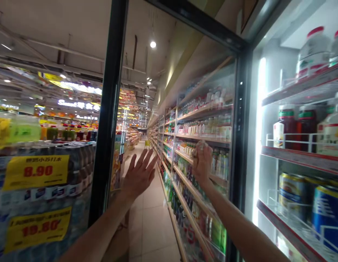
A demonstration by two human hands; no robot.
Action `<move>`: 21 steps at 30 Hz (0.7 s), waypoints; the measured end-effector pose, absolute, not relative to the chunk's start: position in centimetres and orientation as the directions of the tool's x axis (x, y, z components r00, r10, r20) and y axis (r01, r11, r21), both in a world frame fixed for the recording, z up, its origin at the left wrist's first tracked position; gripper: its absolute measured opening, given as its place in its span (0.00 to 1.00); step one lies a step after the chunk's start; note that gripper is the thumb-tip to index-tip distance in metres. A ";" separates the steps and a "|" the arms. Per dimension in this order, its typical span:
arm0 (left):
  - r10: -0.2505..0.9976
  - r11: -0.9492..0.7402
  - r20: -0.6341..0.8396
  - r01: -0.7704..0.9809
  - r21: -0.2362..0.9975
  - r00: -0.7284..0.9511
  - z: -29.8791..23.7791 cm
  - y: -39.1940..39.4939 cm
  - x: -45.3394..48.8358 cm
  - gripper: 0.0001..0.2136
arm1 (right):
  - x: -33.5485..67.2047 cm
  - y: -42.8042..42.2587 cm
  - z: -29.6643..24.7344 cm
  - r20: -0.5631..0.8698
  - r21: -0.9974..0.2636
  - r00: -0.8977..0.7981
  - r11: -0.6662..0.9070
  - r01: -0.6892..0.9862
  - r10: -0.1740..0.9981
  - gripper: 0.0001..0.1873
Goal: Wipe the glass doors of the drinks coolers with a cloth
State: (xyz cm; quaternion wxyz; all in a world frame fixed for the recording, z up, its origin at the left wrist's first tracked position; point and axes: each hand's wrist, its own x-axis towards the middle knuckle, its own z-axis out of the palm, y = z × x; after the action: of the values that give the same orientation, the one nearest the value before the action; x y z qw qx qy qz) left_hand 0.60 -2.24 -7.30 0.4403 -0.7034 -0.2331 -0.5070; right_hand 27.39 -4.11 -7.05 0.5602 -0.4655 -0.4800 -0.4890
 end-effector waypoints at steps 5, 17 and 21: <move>-0.108 -0.519 0.925 0.773 -0.364 0.364 -7.3 -2.2 0.6 0.26 | 22.9 -5.3 -10.3 0.809 0.567 -0.583 0.163 0.808 0.076 0.22; -0.122 -0.526 0.921 0.763 -0.376 0.369 -7.3 -2.2 0.7 0.26 | 27.3 -4.6 -8.4 0.996 0.089 -0.088 0.042 0.995 -0.029 0.26; -0.138 -0.534 0.923 0.757 -0.375 0.360 -7.3 -1.9 0.7 0.25 | 24.8 -5.1 -10.4 0.838 0.511 -0.529 0.149 0.846 0.130 0.24</move>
State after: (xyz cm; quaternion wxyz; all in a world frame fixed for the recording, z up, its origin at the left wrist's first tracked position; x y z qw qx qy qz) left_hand 0.66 -1.87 -7.28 0.4294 -0.7040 -0.2200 -0.5212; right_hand 24.77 -5.12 -10.40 0.3282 -0.3571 -0.6832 -0.5458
